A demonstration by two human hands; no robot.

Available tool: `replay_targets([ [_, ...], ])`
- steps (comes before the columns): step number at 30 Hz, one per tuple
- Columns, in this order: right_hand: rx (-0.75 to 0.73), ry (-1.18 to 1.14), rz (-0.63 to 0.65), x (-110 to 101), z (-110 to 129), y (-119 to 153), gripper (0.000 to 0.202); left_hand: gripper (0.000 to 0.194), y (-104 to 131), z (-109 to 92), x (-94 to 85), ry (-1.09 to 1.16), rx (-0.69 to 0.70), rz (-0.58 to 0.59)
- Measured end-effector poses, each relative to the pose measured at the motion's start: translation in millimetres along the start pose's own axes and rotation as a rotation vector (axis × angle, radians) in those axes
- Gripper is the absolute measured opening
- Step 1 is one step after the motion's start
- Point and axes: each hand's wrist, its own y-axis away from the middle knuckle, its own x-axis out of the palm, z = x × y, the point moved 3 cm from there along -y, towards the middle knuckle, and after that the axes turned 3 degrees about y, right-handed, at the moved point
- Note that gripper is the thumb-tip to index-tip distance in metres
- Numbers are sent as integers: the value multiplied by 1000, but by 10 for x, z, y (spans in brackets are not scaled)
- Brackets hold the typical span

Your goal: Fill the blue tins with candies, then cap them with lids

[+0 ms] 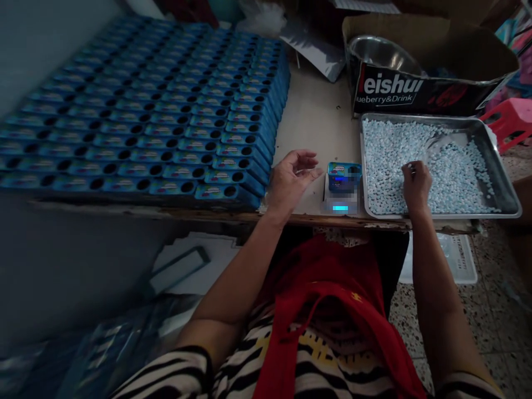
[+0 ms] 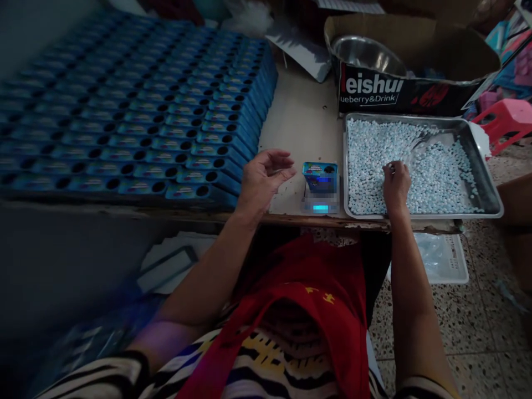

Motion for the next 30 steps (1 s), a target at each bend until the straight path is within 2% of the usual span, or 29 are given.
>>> replay_targets([
  [9, -7, 8, -32, 6, -45, -18, 19, 40, -8, 77, 46, 27, -3, 11],
  [15, -1, 7, -9, -3, -25, -16, 17, 57, 29, 98, 80, 10, -41, 73],
  [19, -4, -12, 46, -36, 55, -10, 20, 70, 41, 248, 220, 3, -44, 82],
  [23, -111, 38, 85, -119, 280, 45, 29, 53, -64, 341, 466, 6, 8, 194],
  [26, -42, -96, 104, -176, 423, 100, 32, 38, -223, 141, 656, -136, 144, 294],
  [28, 147, -372, 197, -156, 466, 136, 31, 36, -324, -112, 820, -291, 293, 351],
  [30, 411, -704, 330, -83, 503, 180, 39, 37, -395, -367, 1031, -412, 442, 410],
])
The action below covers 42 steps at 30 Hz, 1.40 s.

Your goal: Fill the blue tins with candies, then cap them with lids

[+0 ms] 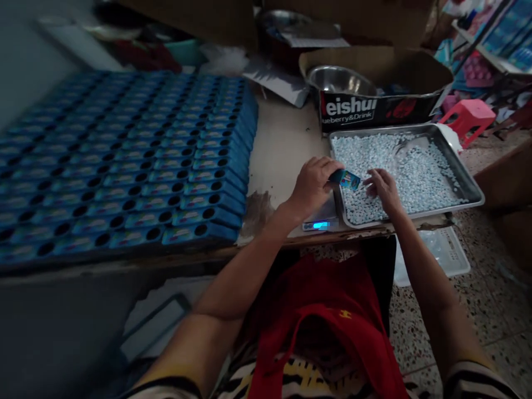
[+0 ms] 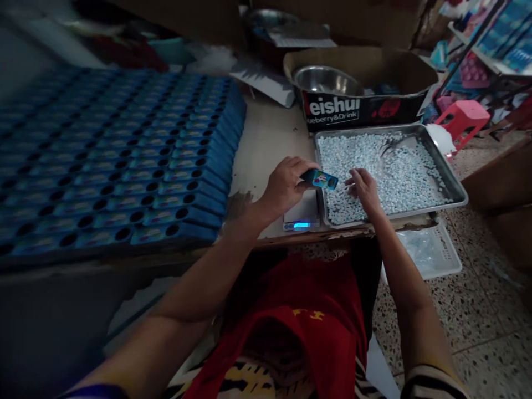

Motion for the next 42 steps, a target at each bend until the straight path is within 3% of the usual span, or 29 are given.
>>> replay_targets([
  [3, 341, -467, 114, 177, -19, 27, 53, 36, -289, -254, 164, -97, 151, 72],
  [5, 472, -695, 132, 286, 14, 37, 51, 34, -419, -295, 296, -126, 199, 127],
  [9, 595, -964, 84, 403, 86, 37, 39, 39, -536, -147, 395, -144, 154, 133],
  [14, 640, -1003, 40, 394, 86, 42, 31, 40, -435, 148, 235, 23, -60, -14],
  [18, 586, -918, 79, 282, 115, 41, 12, 47, -62, 381, 15, 354, -289, -201],
  [20, 504, -818, 100, 200, 154, 24, 14, 50, 211, 463, -68, 505, -369, -241],
  [25, 311, -464, 125, 132, 244, -67, 14, 56, 774, 579, -51, 658, -480, -275],
  [29, 272, -256, 116, 136, 297, -117, 21, 66, 871, 604, -2, 676, -464, -272],
  [32, 251, -128, 114, -36, 374, -102, 20, 81, 891, 610, -173, 608, -453, -277],
  [37, 271, 113, 174, -470, 517, -14, 20, 60, 1107, 733, -637, 540, -503, -417],
  [42, 315, 322, 171, -565, 598, 72, 27, 48, 1280, 726, -790, 522, -531, -565],
])
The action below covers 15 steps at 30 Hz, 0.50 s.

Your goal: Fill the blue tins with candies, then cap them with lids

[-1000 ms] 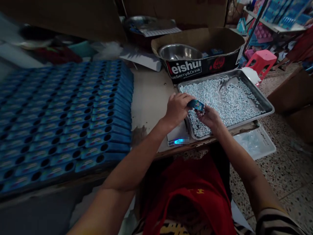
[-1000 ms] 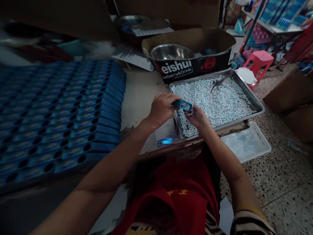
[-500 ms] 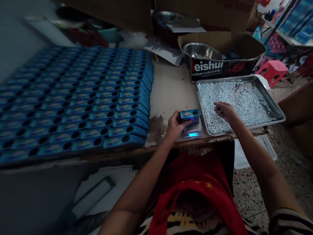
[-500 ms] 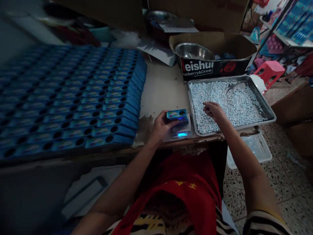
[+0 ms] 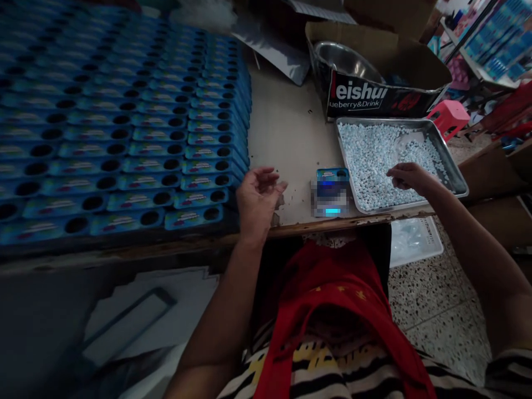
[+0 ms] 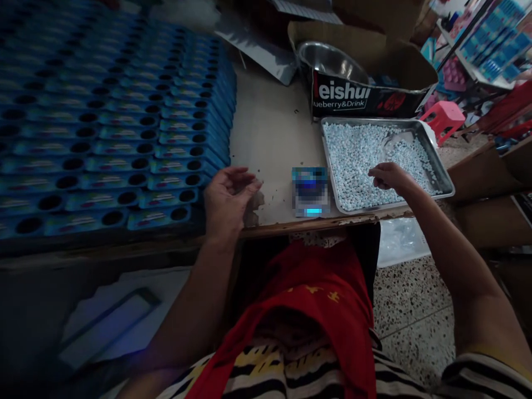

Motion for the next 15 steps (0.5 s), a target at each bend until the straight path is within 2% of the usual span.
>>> replay_targets([
  [4, 17, -172, -31, 98, 84, 40, 21, 45, 68, -143, 87, -30, 57, 80],
  [7, 26, -318, -19, 171, 126, 39, 23, 39, 73, -223, 92, -46, 77, 93],
  [11, 34, -325, 20, 237, 126, 18, 20, 36, 69, -280, 43, -16, 101, 81],
  [15, 12, -305, 20, 256, 109, -4, 18, 35, 87, -318, 73, -38, 96, 108],
])
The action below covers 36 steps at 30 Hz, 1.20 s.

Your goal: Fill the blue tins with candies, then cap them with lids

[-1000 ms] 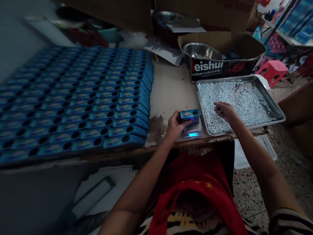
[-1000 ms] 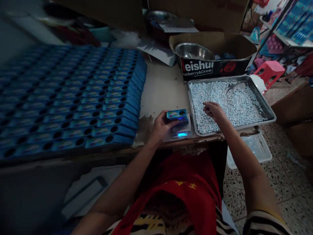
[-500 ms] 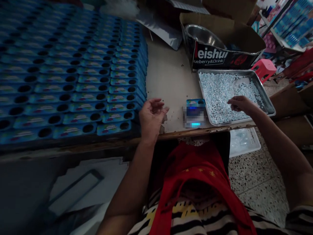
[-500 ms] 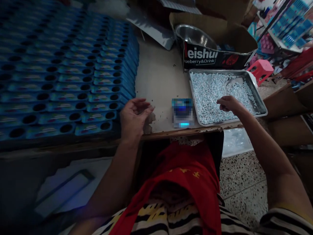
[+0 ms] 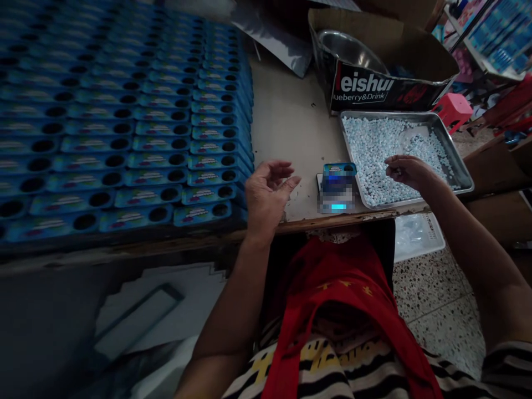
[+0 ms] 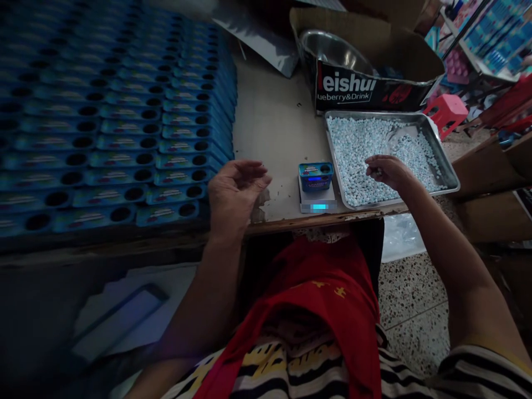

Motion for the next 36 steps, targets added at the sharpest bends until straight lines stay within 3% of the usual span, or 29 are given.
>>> replay_targets([
  [12, -110, 179, 34, -95, -114, -47, 41, 42, 39, 84, 198, -72, -27, 86],
  [16, -404, 409, -26, -93, 64, 1, 36, 65, 52, 298, 438, -131, -21, 83],
  [19, -535, 338, -106, 29, 118, 5, 37, 64, -17, 441, 725, -111, -13, 162],
  [21, -431, 120, -117, 177, 31, -36, 29, 49, -90, 417, 900, -115, 34, 251],
  [23, -241, -124, -102, 369, -113, -71, 19, 36, -163, 272, 1022, -198, 165, 304],
  [26, -19, -432, -46, 651, -267, -52, 26, 44, -242, -18, 1148, -397, 459, 337],
  [28, 27, -597, 15, 776, -277, -13, 31, 51, -287, -115, 1227, -487, 589, 354],
  [30, 26, -713, 75, 835, -241, 13, 33, 52, -335, -98, 1303, -531, 611, 365],
  [36, 66, -773, 169, 830, -232, -75, 25, 50, -376, 93, 1387, -470, 453, 354],
])
